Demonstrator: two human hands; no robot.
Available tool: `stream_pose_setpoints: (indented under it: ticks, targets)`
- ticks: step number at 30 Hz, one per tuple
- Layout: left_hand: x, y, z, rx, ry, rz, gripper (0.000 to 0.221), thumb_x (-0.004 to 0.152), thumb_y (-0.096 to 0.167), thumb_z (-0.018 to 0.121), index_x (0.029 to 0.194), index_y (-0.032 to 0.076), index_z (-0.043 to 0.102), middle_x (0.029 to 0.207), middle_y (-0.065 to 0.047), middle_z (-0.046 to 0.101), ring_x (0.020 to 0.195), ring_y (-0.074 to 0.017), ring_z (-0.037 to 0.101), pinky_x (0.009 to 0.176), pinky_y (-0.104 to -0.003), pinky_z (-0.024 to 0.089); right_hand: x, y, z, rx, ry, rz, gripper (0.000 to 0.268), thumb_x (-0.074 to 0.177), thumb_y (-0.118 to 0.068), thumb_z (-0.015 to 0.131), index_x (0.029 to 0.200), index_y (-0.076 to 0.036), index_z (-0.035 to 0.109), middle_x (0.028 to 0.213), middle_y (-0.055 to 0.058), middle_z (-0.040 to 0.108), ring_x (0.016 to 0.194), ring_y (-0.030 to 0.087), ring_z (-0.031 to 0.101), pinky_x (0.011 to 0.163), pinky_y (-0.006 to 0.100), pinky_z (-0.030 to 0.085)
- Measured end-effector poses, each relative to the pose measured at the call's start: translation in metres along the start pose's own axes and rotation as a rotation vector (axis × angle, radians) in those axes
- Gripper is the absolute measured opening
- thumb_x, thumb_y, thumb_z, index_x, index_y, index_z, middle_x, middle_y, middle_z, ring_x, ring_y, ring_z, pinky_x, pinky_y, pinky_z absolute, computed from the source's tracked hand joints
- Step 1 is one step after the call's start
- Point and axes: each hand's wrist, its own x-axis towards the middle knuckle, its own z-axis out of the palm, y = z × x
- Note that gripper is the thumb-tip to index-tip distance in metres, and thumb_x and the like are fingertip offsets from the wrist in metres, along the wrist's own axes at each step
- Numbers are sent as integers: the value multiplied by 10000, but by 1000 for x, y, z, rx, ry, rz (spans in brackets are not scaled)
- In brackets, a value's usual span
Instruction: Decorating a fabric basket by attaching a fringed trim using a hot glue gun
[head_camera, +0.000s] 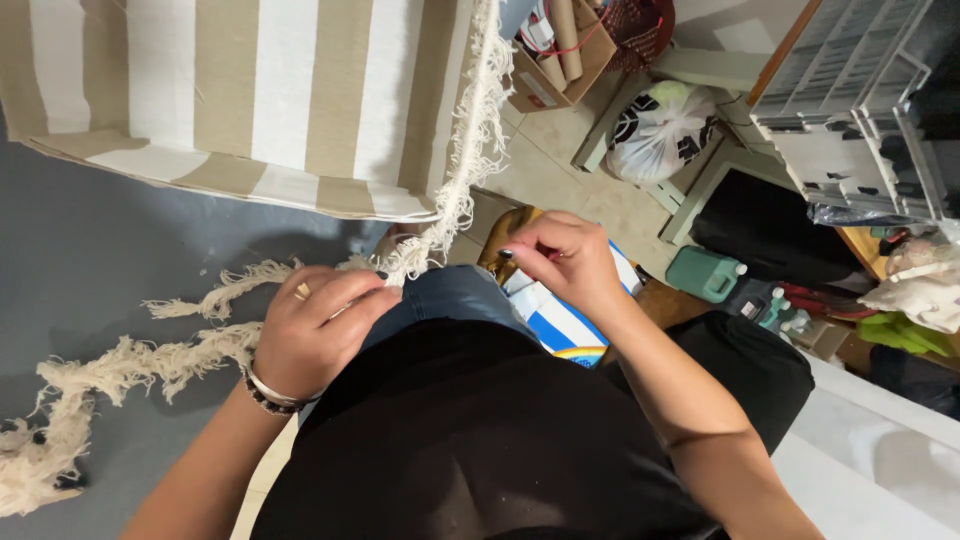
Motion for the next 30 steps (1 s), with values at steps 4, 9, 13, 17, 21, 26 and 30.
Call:
stream_pose_setpoints:
  ticks: [4,9,13,17,21,26,30]
  targets:
    - [8,6,-4,49,-40,72,176,1021,76,588,996,87,762,1064,-106,693,815,-252,656,740,-407,550,41,-41,10,-166,63,-390,146,1001,-206,685,1082,-163,799,916,72,654,754,291,679,700,371,589]
    - [5,16,-8,137,-119,220,190,1018,46,576,930,61,744,1051,-118,686,873,-279,657,767,-399,557,71,-59,22,-474,-62,-652,281,1022,-431,598,1039,-182,728,880,13,586,671,224,633,744,355,558]
    - [-5,14,-11,174,-132,262,204,992,20,564,903,58,743,1063,-119,704,894,-281,657,765,-385,559,77,-72,12,-588,-144,-717,364,1032,-503,526,954,-184,683,857,-8,558,650,208,603,725,335,518]
    - [-12,13,-17,205,-84,223,227,1023,53,530,954,58,746,1112,-120,703,920,-279,664,754,-397,560,72,-64,17,-623,-217,-692,285,1037,-408,589,883,-174,641,824,-4,561,576,231,576,711,338,515]
    - [-25,13,-26,258,-63,140,229,1050,91,527,991,94,748,1070,-98,700,892,-280,669,759,-397,563,69,-65,24,-538,-324,-668,295,1053,-415,545,935,-174,667,853,12,574,517,260,554,686,377,523]
    - [-23,11,-26,300,15,128,167,1041,117,582,999,99,743,1060,-108,692,897,-274,674,735,-407,557,72,-67,35,-572,-326,-675,294,1057,-428,543,935,-189,662,873,0,573,480,251,536,680,370,522]
    - [-34,18,-26,283,58,150,158,1035,130,588,985,115,737,1040,-100,698,894,-260,679,746,-393,550,68,-77,48,-529,-370,-662,256,1050,-400,552,942,-196,663,978,7,589,499,261,560,692,393,527]
